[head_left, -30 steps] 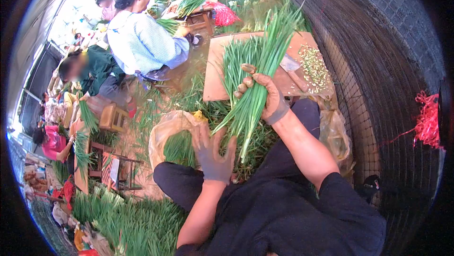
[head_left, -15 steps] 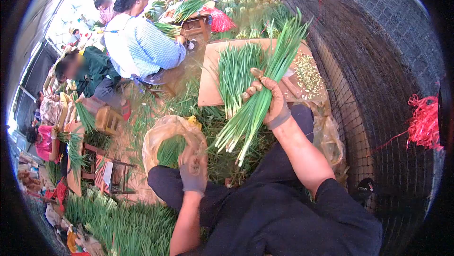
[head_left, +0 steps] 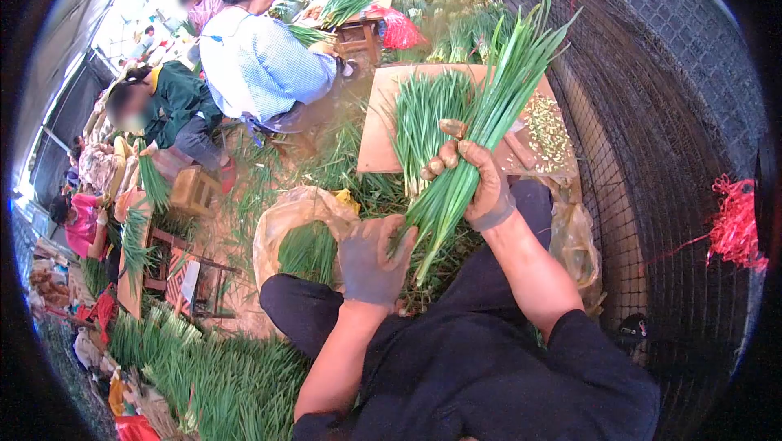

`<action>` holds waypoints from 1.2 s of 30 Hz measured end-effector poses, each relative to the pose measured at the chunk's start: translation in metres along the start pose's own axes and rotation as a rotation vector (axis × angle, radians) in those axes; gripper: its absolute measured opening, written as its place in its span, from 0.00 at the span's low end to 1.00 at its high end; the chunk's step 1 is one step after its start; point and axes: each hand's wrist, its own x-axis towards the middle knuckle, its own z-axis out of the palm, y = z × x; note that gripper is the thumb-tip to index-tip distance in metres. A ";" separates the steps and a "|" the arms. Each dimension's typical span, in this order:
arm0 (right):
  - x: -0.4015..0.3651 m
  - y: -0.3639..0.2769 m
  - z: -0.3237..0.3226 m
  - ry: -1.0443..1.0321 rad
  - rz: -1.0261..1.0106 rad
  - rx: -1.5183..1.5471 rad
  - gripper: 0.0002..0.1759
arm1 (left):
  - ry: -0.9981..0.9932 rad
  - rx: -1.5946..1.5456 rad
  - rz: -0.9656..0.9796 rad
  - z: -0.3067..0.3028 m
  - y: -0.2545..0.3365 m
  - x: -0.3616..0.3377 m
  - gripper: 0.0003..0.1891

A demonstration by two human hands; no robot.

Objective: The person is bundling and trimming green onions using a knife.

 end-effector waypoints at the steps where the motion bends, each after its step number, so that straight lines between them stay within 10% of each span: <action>1: -0.003 0.000 0.009 0.055 -0.012 -0.040 0.23 | -0.021 -0.007 -0.020 0.004 0.001 0.001 0.10; 17: -0.016 0.007 0.012 -0.073 0.056 -0.044 0.27 | -0.107 -0.350 -0.274 0.003 0.010 0.011 0.04; 26: -0.013 0.004 -0.011 0.040 0.082 0.215 0.28 | 0.218 -1.478 -0.548 -0.028 0.000 0.026 0.06; 32: -0.006 -0.008 -0.029 0.063 0.054 0.427 0.25 | 0.152 -1.257 -0.670 -0.021 -0.050 -0.015 0.06; 34: -0.002 -0.013 -0.036 0.093 0.038 0.403 0.24 | -0.336 -0.613 -0.804 -0.004 -0.084 -0.043 0.12; 36: 0.001 -0.018 -0.041 0.102 0.011 0.393 0.24 | -0.319 -0.718 -0.853 0.024 -0.100 -0.072 0.15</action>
